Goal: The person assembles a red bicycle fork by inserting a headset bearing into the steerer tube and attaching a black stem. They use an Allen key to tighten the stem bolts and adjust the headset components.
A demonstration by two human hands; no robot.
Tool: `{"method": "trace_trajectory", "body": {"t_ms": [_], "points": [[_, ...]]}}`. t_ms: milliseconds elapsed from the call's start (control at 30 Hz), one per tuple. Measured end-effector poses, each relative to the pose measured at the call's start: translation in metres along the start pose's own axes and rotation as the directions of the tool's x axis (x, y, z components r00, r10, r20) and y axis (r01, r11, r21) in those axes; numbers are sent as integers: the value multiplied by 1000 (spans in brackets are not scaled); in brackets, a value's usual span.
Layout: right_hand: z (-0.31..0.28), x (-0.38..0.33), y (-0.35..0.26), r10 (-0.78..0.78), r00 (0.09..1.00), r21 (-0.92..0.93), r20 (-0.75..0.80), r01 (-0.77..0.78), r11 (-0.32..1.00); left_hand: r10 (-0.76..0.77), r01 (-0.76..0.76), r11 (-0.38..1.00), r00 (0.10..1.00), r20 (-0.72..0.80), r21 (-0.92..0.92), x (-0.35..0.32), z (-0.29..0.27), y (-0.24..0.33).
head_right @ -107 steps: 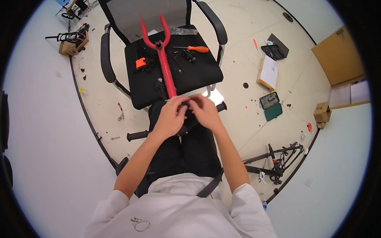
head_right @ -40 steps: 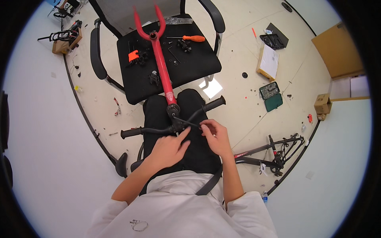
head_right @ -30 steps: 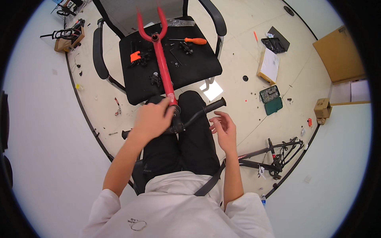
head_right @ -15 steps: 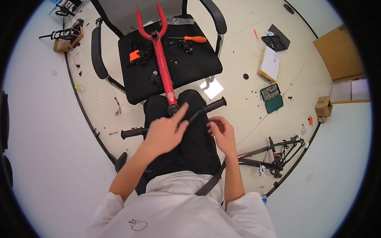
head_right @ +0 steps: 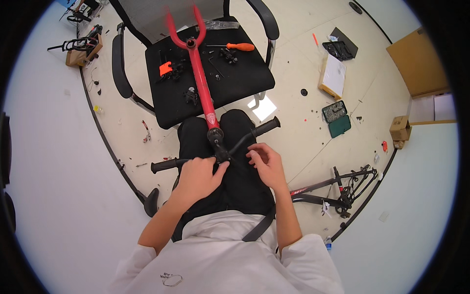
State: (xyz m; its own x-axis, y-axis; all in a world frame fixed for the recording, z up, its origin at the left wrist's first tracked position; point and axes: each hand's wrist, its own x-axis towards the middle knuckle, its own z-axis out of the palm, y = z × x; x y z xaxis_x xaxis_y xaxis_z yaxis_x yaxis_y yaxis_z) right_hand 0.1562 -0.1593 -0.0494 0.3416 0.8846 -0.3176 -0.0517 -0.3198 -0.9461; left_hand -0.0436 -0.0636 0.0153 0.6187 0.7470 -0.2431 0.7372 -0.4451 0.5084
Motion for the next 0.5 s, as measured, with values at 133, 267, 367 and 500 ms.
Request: {"method": "trace_trajectory", "body": {"t_ms": [133, 267, 367, 500], "points": [[17, 1, -10, -69, 997, -64, 40, 71, 995, 109, -116, 990, 990, -90, -74, 27, -6, 2], [44, 5, -36, -218, 972, -312, 91, 235, 920, 127, -149, 976, 982, -143, -161, 32, -9, -12], [45, 15, -38, -330, 937, -423, 115, 347, 837, 163, -206, 950, 969, -188, -237, 31, -16, -20], [23, 37, -45, -442, 854, -694, 274, 494, 524, 395, -474, 868, 841, -370, -150, 44, -8, -34]]}}
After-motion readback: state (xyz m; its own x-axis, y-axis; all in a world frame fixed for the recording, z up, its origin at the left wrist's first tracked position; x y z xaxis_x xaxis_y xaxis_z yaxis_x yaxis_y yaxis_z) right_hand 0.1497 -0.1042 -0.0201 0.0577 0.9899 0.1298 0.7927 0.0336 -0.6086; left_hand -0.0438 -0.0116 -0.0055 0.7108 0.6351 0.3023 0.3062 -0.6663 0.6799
